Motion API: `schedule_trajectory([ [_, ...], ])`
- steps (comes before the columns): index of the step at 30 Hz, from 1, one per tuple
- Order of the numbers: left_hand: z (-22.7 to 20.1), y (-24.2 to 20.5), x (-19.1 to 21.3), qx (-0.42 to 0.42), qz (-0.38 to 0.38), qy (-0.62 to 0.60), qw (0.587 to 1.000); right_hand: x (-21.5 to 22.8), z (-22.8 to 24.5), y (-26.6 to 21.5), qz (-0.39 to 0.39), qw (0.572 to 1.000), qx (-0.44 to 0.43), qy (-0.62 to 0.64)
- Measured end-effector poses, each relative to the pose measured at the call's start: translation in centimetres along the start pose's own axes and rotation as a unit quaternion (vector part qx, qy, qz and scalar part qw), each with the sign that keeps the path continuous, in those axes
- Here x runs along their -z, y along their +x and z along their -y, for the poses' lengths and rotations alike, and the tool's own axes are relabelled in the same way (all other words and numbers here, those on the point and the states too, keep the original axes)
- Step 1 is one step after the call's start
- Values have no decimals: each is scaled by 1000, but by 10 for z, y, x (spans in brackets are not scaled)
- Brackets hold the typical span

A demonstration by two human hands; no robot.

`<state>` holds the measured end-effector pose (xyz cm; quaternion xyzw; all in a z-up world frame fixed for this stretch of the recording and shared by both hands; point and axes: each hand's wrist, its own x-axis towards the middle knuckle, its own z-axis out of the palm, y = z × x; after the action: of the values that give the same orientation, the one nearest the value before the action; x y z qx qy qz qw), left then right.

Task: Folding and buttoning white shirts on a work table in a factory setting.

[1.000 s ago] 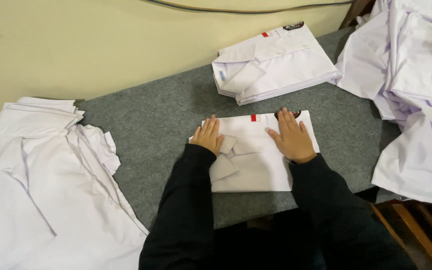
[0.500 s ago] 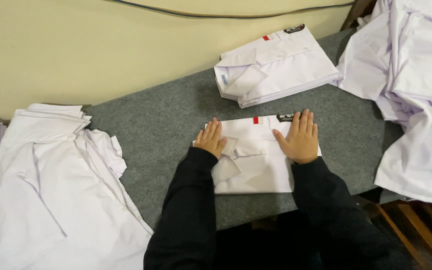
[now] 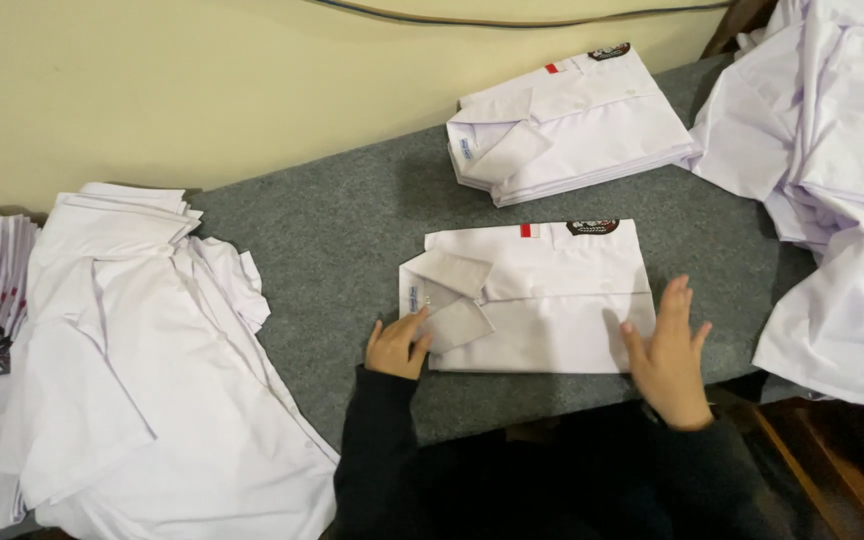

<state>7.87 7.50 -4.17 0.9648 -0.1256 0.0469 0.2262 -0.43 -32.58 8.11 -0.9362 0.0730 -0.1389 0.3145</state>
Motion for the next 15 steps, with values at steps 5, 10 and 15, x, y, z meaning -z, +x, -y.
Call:
schedule_trajectory([
  [5,-9,-9,-1,52,-68,71,994,-36,-37,-25,49,982,-12,-181],
  [10,-20,-8,14,114,-49,44,991,-40,-43,-24,30,973,-34,-228],
  [15,-36,-24,29,99,-174,19,979,-9,-22,-17,111,984,-66,-121],
])
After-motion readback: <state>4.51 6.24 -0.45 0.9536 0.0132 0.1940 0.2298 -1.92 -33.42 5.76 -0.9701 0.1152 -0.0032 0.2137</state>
